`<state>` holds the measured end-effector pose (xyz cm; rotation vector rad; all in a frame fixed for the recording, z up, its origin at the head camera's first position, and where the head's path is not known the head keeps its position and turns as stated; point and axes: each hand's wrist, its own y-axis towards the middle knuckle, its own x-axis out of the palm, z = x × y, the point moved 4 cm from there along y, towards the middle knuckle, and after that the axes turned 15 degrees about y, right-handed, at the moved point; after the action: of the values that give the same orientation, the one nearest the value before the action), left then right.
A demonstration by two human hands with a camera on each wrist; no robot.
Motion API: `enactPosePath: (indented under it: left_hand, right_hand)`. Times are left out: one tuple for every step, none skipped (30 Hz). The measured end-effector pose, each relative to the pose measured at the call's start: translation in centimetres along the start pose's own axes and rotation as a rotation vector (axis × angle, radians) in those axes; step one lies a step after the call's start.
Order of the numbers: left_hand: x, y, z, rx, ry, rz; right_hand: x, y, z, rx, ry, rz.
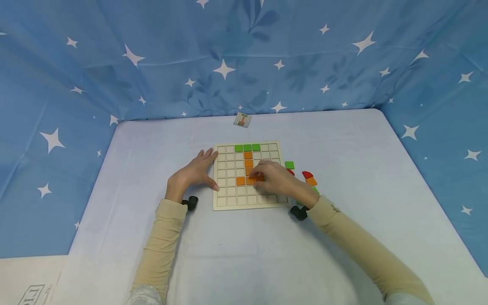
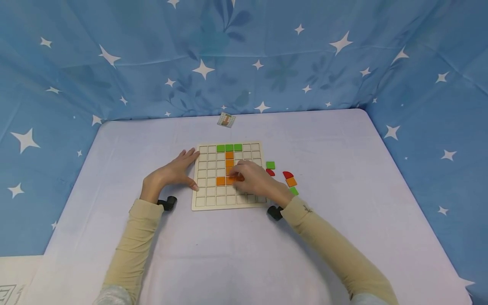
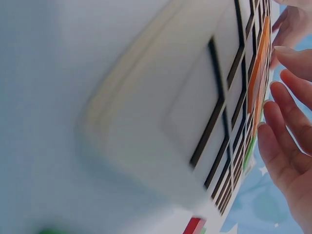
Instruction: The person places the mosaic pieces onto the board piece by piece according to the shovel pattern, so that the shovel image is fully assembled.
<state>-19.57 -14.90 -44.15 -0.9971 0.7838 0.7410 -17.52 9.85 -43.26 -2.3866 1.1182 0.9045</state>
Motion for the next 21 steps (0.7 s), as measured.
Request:
enactPosePath:
  left_hand:
    - [0.0, 0.0, 0.0, 0.0, 0.003, 0.0]
    - [0.0, 0.0, -0.1, -0.001, 0.006, 0.0]
    - [0.0, 0.1, -0.1, -0.002, 0.007, 0.0]
    - [0.0, 0.0, -0.1, 0.0, 0.007, 0.0]
    - [0.0, 0.0, -0.1, -0.001, 0.005, 0.001]
    - [-0.1, 0.0, -0.1, 0.002, 0.003, 0.002]
    - [-0.1, -0.1, -0.1, 0.004, 0.001, 0.002]
    - [-0.1, -0.1, -0.1, 0.007, -0.003, 0.003]
    - [-0.1, -0.1, 0.0, 0.011, -0.004, 0.003]
    - [-0.1, -0.2, 0.0, 0.013, -0.007, 0.004]
    - [-0.1, -0.1, 0.0, 0.015, -0.009, 0.005]
    - [-0.1, -0.1, 0.1, 0.016, -0.008, 0.005]
    - [0.0, -0.1, 0.1, 0.017, -0.004, 0.004]
    - [0.0, 0.0, 0.1, 0.017, -0.002, 0.004]
    - [0.0, 0.0, 0.1, 0.016, 0.001, 0.004]
    - [0.0, 0.1, 0.1, 0.014, 0.001, 0.004]
    - [0.0, 0.1, 0.1, 0.013, 0.002, 0.003]
    - [0.0, 0.1, 0.1, 0.012, 0.004, 0.002]
    - [0.0, 0.1, 0.1, 0.01, 0.005, 0.001]
    - [0.0, 0.1, 0.1, 0.007, 0.004, -0.002]
    - [0.0, 0.1, 0.1, 0.007, 0.006, -0.003]
  right_hand:
    - [-0.1, -0.2, 0.2, 0.004, -0.003, 0.002]
    - [-0.2, -0.4, 0.3, 0.006, -0.001, 0.004]
    - [-0.3, -0.5, 0.4, 0.006, 0.0, 0.006]
    - [-0.5, -0.7, 0.5, 0.002, 0.002, 0.006]
    - [-0.6, -1.0, 0.6, -0.003, 0.007, 0.006]
    - [-0.7, -1.2, 0.6, -0.007, 0.013, 0.006]
    - [-0.9, -1.4, 0.6, -0.021, 0.019, 0.005]
    - [-1.0, -1.7, 0.5, -0.031, 0.027, 0.006]
    - [-1.2, -1.9, 0.5, -0.039, 0.032, 0.009]
    - [-1.3, -2.2, 0.6, -0.044, 0.035, 0.014]
    - [-1.5, -2.4, 0.6, -0.049, 0.033, 0.022]
    - [-1.6, -2.7, 0.7, -0.054, 0.033, 0.03]
    - [-1.7, -2.9, 0.9, -0.06, 0.034, 0.039]
    - [-1.8, -3.1, 1.0, -0.066, 0.033, 0.048]
    - [-1.9, -3.4, 1.2, -0.072, 0.03, 0.057]
    - [-2.0, -3.6, 1.3, -0.078, 0.026, 0.066]
    - [-2.1, -3.8, 1.5, -0.083, 0.025, 0.072]
    - [-2.2, -4.1, 1.6, -0.086, 0.027, 0.077]
    - [-2.3, -4.3, 1.7, -0.088, 0.029, 0.082]
    - [-2.4, -4.5, 1.9, -0.088, 0.031, 0.085]
    - [-2.5, -4.8, 2.0, -0.084, 0.035, 0.089]
